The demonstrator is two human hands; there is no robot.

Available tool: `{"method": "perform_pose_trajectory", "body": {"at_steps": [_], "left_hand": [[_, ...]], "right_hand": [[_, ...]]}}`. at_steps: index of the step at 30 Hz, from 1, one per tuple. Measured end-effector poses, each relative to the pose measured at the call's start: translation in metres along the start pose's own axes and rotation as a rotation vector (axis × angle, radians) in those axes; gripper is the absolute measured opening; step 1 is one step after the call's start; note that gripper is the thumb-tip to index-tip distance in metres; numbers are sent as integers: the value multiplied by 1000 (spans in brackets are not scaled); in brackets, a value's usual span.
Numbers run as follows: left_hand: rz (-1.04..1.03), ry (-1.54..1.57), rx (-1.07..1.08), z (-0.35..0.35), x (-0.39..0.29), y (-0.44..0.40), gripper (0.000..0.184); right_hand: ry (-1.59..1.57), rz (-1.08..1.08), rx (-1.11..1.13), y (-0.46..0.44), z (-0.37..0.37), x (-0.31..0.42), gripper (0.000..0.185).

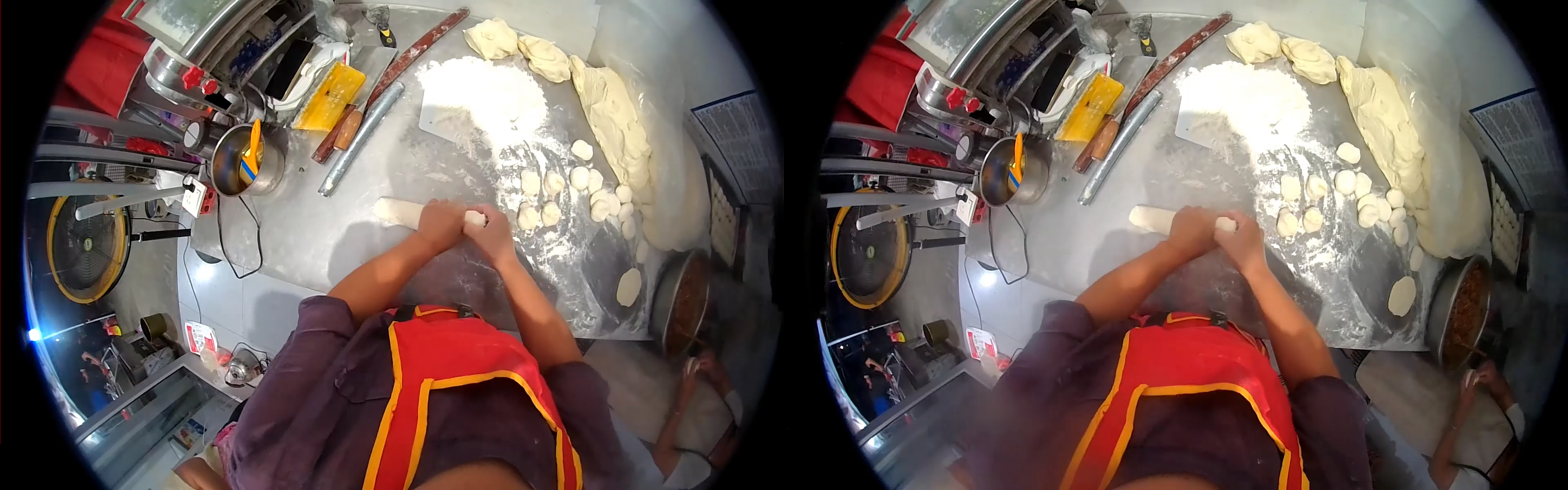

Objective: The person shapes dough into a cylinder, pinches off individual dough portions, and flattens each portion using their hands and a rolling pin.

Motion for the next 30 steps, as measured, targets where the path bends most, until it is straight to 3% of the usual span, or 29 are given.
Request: {"method": "perform_pose_trajectory", "body": {"at_steps": [3, 6, 12, 14, 15, 16, 19, 23, 26, 30], "left_hand": [[61, -112, 80, 18, -15, 0, 20], [131, -133, 165, 16, -20, -5, 15], [202, -132, 147, 23, 0, -28, 26], [264, 6, 73, 40, 11, -28, 43], [282, 76, 145, 33, 16, -28, 68], [235, 60, 104, 31, 18, -27, 67], [156, -36, 27, 35, 18, -6, 67], [183, -196, 14, 42, 27, 12, 63], [42, -52, -80, 35, 38, 13, 48], [-82, 241, 2, 24, 28, 8, 38]], "right_hand": [[-11, -75, 13, -4, 1, -3, 34], [-233, -261, 31, -3, 2, -3, 30], [-624, -230, 120, 18, 35, 30, 18], [-474, -240, 63, -2, 53, 22, 30], [-447, -226, 38, -19, 60, 16, 34], [-418, -202, 14, -38, 65, 10, 38], [415, 329, -360, -72, 49, -21, 41], [744, 164, -114, -75, 45, -17, 34], [779, 372, -306, -57, 50, 6, 39], [22, 18, 141, -17, 25, 9, 50]]}}
Point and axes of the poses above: each hand's wrist, its own y-axis away from the middle knuckle, its own z-axis out of the back of the hand, x = y × z, the point moved 2 cm from there along -y, towards the middle knuckle, and after that the axes turned 1 degree about z, right-handed, at the moved point
